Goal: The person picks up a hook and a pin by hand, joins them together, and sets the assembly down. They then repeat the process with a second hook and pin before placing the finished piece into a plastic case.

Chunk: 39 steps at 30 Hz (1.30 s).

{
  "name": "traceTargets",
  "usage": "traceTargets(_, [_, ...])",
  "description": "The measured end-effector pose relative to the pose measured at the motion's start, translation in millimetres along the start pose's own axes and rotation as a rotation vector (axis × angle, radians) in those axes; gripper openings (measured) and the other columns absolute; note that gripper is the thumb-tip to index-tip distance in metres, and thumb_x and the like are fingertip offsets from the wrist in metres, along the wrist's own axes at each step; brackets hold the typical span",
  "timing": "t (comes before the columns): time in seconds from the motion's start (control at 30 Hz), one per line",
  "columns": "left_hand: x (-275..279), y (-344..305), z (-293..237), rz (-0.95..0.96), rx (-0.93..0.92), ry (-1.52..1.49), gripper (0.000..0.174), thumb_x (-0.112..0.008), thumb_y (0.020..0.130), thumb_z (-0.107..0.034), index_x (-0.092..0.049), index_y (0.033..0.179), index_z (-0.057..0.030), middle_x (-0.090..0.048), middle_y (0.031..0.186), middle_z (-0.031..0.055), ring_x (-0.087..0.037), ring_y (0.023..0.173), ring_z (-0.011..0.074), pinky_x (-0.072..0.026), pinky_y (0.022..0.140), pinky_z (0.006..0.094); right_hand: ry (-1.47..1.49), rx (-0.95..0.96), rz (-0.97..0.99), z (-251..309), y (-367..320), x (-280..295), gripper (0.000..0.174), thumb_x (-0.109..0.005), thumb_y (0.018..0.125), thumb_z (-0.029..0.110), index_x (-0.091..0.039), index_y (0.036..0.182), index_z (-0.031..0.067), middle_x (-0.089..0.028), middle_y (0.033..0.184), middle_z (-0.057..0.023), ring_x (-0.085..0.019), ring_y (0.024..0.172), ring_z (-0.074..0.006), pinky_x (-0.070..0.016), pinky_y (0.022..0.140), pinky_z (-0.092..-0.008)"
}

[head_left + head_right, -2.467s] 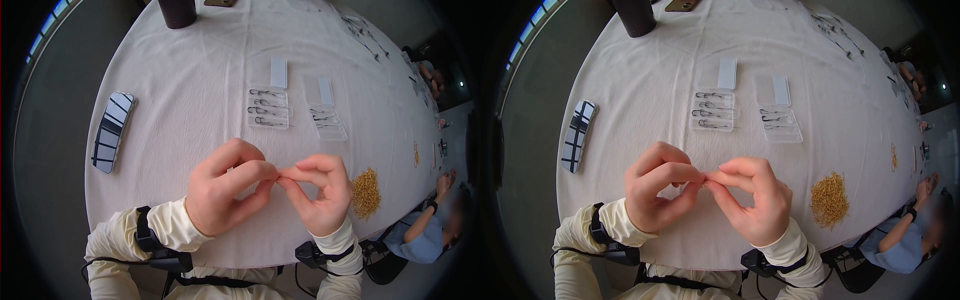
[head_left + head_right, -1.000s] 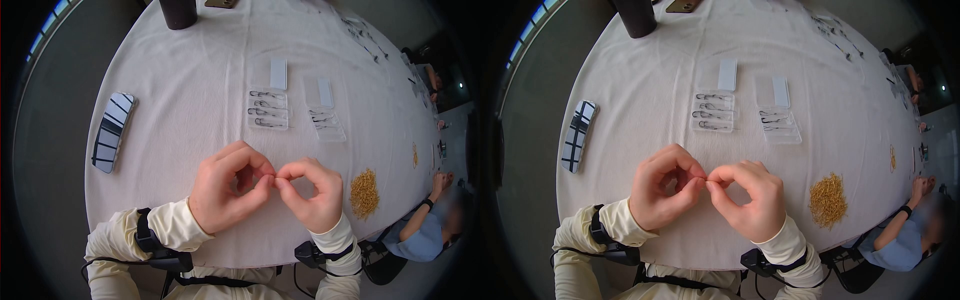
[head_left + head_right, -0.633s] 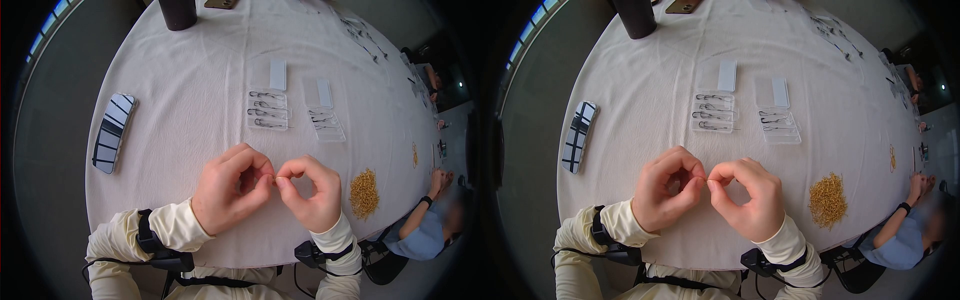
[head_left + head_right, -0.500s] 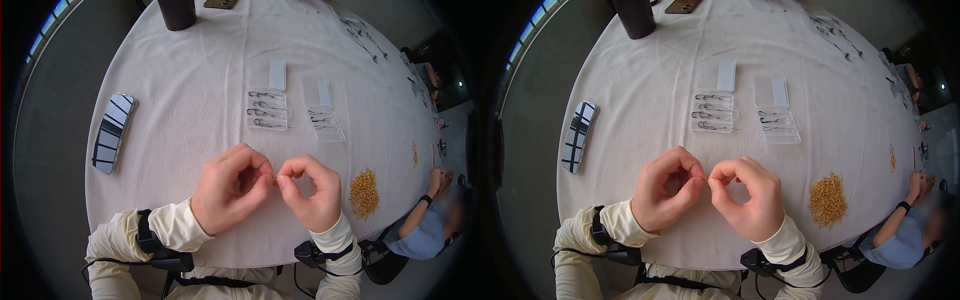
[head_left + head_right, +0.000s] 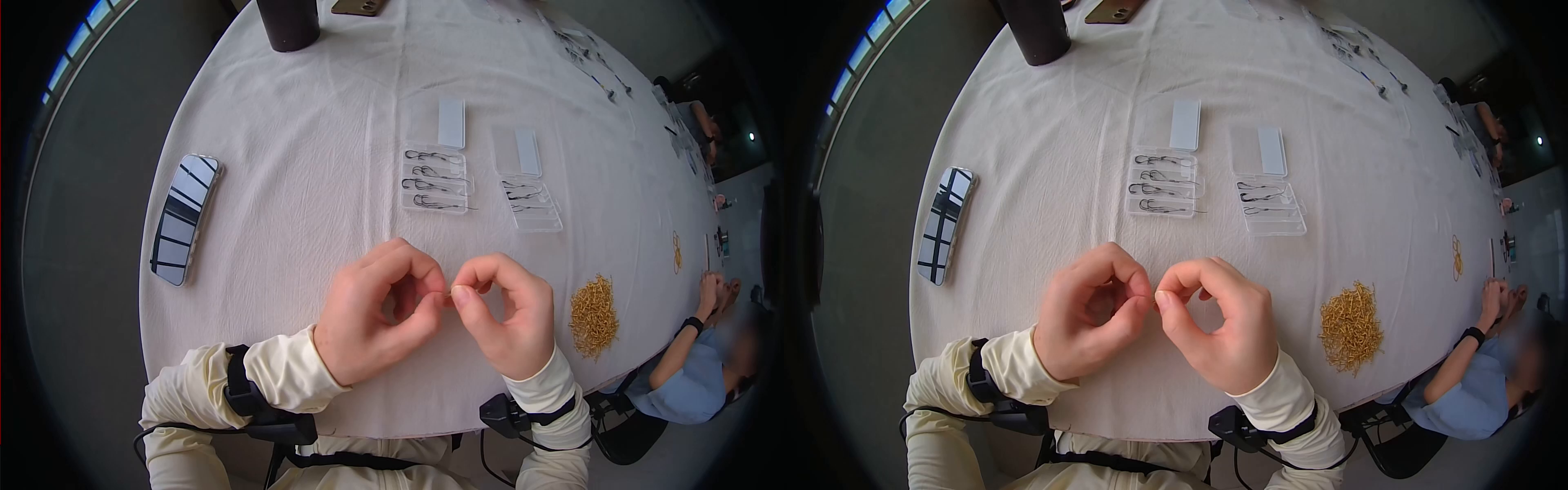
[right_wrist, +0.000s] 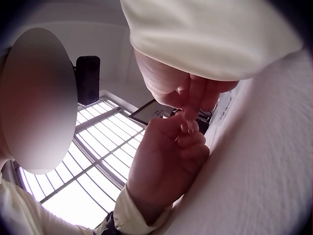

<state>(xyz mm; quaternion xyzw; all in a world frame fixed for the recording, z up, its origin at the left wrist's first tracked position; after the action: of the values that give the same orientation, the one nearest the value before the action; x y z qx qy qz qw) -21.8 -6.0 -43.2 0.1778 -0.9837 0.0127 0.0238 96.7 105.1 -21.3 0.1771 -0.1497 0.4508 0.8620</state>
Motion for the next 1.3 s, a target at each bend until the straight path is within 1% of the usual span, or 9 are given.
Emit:
traceTargets(0.23, [-1,0,4,-0.022,0.03,-0.075,0.012,-0.059,0.085,0.001,-0.053,0.095,-0.0007,-0.055,0.09,0.0013,-0.051,0.077,0.0043,-0.044,0.065,0.0192,0.047,-0.03,-0.003,-1,-1,0,0.005,-0.065,0.083,0.007,-0.062,0.086,0.0036,-0.064,0.075,-0.0022,-0.059,0.068,-0.0115,-0.0435,0.064,-0.0263])
traceTargets(0.43, [0,1,1,0.003,-0.053,-0.038,0.011,-0.059,0.086,0.003,-0.054,0.094,-0.0015,-0.053,0.09,0.0008,-0.051,0.078,0.0043,-0.0427,0.064,0.0189,0.051,-0.039,0.008,1,0,0,0.006,-0.064,0.084,0.007,-0.062,0.086,0.0026,-0.064,0.073,-0.0024,-0.059,0.068,-0.0106,-0.0433,0.064,-0.026])
traceTargets(0.5, [-1,1,3,-0.001,-0.033,-0.059,0.011,-0.058,0.085,0.004,-0.054,0.094,-0.0017,-0.053,0.09,0.0009,-0.051,0.078,0.0044,-0.0427,0.064,0.0189,0.056,-0.045,0.014,1,-1,-1,0.006,-0.064,0.084,0.007,-0.062,0.086,0.0024,-0.064,0.073,-0.0022,-0.058,0.067,-0.0102,-0.043,0.064,-0.0259])
traceTargets(0.67, [-1,1,2,0.003,-0.018,-0.082,0.01,-0.058,0.086,0.003,-0.054,0.094,-0.0013,-0.053,0.09,0.0012,-0.052,0.078,0.005,-0.0441,0.066,0.0195,0.207,-0.172,0.02,-6,-3,-3,0.008,-0.062,0.086,0.01,-0.062,0.086,0.0017,-0.061,0.071,0.0002,-0.052,0.066,-0.0083,-0.0408,0.066,-0.0251])
traceTargets(0.8, [-1,1,2,-0.001,0.033,-0.116,0.01,-0.058,0.086,0.003,-0.053,0.094,-0.0009,-0.053,0.09,0.0016,-0.052,0.079,0.0057,-0.0457,0.069,0.0203,0.218,-0.181,0.032,-5,-3,-3,0.008,-0.062,0.086,0.009,-0.062,0.086,0.0015,-0.061,0.071,0.0002,-0.052,0.067,-0.0081,-0.0404,0.067,-0.0249])
traceTargets(0.93, [-1,1,4,0.002,0.023,-0.112,0.009,-0.058,0.086,0.002,-0.053,0.094,-0.0009,-0.053,0.089,0.0017,-0.052,0.08,0.0058,-0.0461,0.07,0.0208,0.205,-0.174,0.035,-4,-3,-3,0.008,-0.062,0.087,0.009,-0.061,0.086,0.0012,-0.061,0.072,-0.0002,-0.052,0.068,-0.0081,-0.0403,0.067,-0.0249])
traceTargets(1.13, [0,4,-1,-0.058,-0.077,-0.086,0.012,-0.059,0.084,0.003,-0.056,0.094,-0.0018,-0.052,0.091,0.0016,-0.046,0.071,0.0048,-0.0392,0.061,0.0201,0.273,-0.23,0.041,-7,-4,-4,0.009,-0.061,0.087,0.009,-0.061,0.087,0.0003,-0.061,0.073,-0.0005,-0.052,0.069,-0.0079,-0.041,0.068,-0.0245])
traceTargets(1.2, [0,5,-6,-0.049,-0.174,-0.033,0.012,-0.061,0.082,0.004,-0.059,0.092,-0.0032,-0.052,0.092,0.0022,-0.043,0.067,0.0051,-0.0358,0.058,0.0202,0.302,-0.255,0.044,-7,-5,-4,0.01,-0.061,0.087,0.009,-0.061,0.087,-0.0002,-0.061,0.074,-0.0009,-0.052,0.069,-0.0078,-0.0413,0.068,-0.0244])
traceTargets(1.3, [0,5,-3,-0.047,-0.181,-0.057,0.011,-0.062,0.082,0.004,-0.06,0.09,-0.0041,-0.053,0.092,0.0031,-0.044,0.067,0.0053,-0.0364,0.058,0.0198,0.374,-0.304,0.061,-9,-5,-4,0.011,-0.061,0.088,0.009,-0.061,0.087,-0.0019,-0.062,0.076,-0.0018,-0.053,0.071,-0.0077,-0.0417,0.069,-0.024])
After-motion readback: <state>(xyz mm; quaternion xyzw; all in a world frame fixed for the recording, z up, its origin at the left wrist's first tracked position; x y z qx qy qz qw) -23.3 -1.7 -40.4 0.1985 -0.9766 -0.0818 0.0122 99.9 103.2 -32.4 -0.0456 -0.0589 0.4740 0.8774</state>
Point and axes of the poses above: each hand's wrist, its own y-axis towards the middle knuckle, its own x-axis out of the back of the hand, z = x × y, the point moved 4 cm from there along y, towards the middle knuckle
